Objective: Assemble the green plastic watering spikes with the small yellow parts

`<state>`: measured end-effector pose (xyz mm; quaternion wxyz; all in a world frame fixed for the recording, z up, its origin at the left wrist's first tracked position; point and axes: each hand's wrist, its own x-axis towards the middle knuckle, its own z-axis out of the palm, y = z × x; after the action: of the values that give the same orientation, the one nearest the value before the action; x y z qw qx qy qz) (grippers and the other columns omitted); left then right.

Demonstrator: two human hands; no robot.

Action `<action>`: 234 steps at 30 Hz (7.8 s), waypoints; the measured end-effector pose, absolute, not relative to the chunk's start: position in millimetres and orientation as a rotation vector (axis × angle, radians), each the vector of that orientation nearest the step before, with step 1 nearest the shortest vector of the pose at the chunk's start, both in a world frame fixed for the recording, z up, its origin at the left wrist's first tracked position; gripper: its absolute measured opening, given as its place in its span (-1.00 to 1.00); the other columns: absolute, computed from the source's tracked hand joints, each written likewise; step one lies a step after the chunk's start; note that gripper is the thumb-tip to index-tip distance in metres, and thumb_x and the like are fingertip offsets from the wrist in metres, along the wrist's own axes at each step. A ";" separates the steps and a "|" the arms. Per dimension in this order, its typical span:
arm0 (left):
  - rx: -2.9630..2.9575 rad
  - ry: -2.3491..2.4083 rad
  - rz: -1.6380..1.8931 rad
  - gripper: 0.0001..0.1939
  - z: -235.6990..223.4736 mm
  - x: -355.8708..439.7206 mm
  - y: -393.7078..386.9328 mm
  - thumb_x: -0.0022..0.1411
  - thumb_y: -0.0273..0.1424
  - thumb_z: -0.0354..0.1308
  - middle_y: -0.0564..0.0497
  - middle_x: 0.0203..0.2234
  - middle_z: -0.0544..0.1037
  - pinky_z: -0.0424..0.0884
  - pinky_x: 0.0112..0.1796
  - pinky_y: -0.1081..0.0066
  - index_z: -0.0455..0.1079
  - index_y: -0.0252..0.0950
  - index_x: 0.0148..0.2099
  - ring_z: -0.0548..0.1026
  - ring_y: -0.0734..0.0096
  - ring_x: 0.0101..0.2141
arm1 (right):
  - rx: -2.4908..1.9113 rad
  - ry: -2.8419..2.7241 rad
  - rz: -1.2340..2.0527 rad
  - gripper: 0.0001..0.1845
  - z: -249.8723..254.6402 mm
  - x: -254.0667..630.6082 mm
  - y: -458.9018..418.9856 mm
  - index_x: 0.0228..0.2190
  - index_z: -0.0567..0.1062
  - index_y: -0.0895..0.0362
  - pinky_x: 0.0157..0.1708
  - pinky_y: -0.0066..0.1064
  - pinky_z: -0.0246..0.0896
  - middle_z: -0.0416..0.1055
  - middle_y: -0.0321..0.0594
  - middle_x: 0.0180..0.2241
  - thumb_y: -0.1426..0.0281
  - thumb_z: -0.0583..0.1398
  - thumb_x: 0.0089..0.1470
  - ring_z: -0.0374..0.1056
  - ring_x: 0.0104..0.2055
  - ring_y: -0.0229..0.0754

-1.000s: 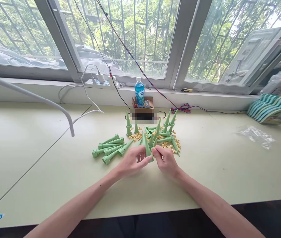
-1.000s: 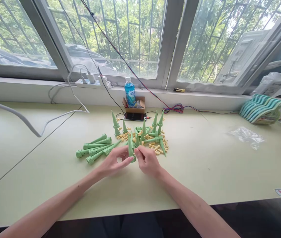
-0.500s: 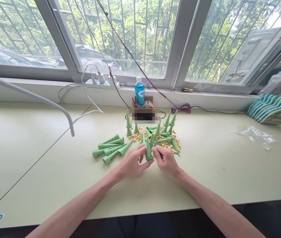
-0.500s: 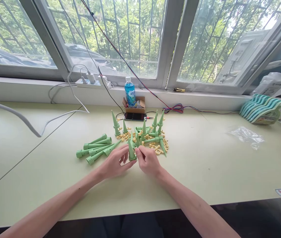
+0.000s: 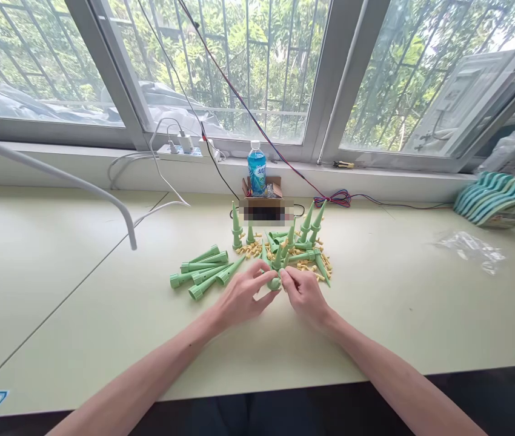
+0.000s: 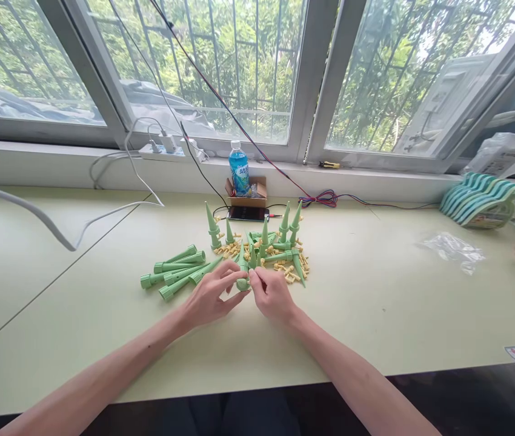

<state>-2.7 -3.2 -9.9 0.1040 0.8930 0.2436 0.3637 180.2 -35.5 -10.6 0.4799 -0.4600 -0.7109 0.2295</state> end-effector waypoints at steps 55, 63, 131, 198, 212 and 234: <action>1.617 0.814 0.632 -0.58 10.7 2.3 -10.5 0.25 -0.02 0.16 0.13 -0.62 0.30 0.22 -0.59 0.53 0.36 -0.33 -0.31 0.29 0.54 -0.60 | -1.072 -1.712 0.384 -0.59 -10.7 184.4 -37.1 -0.55 0.13 0.08 -0.59 -0.45 -0.10 0.07 -0.40 -0.64 0.30 -0.03 0.37 0.00 -0.62 -0.32; 1.907 0.764 0.828 -0.72 7.9 2.5 -10.7 0.26 -0.19 0.18 0.10 -0.44 0.26 0.36 -0.50 0.51 0.27 -0.29 -0.32 0.33 0.53 -0.48 | -1.093 -1.721 0.427 -0.57 -11.9 184.8 -36.5 -0.55 0.11 0.07 -0.59 -0.44 -0.10 0.08 -0.39 -0.64 0.26 -0.05 0.38 -0.02 -0.62 -0.31; 2.030 0.766 0.750 -0.66 6.9 0.0 -8.2 0.31 -0.16 0.09 0.08 -0.57 0.35 0.23 -0.52 0.48 0.46 -0.36 -0.25 0.27 0.51 -0.55 | -0.977 -1.797 0.391 -0.62 -18.8 183.4 -33.6 -0.54 0.19 0.09 -0.59 -0.46 -0.12 0.05 -0.41 -0.64 0.34 0.01 0.35 -0.04 -0.62 -0.33; 1.614 0.768 0.712 -0.64 6.1 -2.1 -4.5 0.14 -0.19 0.35 0.18 -0.65 0.33 0.24 -0.61 0.56 0.24 -0.28 -0.35 0.33 0.56 -0.61 | -1.007 -1.782 0.403 -0.62 -15.0 184.8 -34.0 -0.53 0.18 0.08 -0.58 -0.46 -0.09 0.09 -0.40 -0.62 0.33 -0.02 0.37 0.00 -0.60 -0.31; 2.200 0.637 1.084 -0.78 1.1 0.6 -7.1 0.24 -0.53 0.19 0.00 -0.31 0.45 0.41 -0.49 0.57 0.50 -0.28 -0.06 0.39 0.62 -0.52 | -1.019 -1.785 0.569 -0.62 -11.6 184.5 -35.2 -0.54 0.13 0.08 -0.58 -0.43 -0.10 0.11 -0.38 -0.63 0.35 -0.03 0.36 0.01 -0.62 -0.32; 1.812 0.970 1.084 -0.90 8.3 5.7 -11.9 0.33 -0.35 0.06 0.08 -0.36 0.38 0.36 -0.56 0.56 0.28 -0.27 -0.20 0.38 0.61 -0.56 | -1.013 -1.684 0.387 -0.64 -15.5 180.7 -36.1 -0.52 0.14 0.08 -0.58 -0.46 -0.09 0.07 -0.42 -0.63 0.37 -0.02 0.36 -0.02 -0.61 -0.33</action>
<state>5.7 -11.9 8.3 0.3976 0.7156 0.3828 0.4281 180.7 -36.1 -15.5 0.5389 -0.4260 -0.7083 0.1626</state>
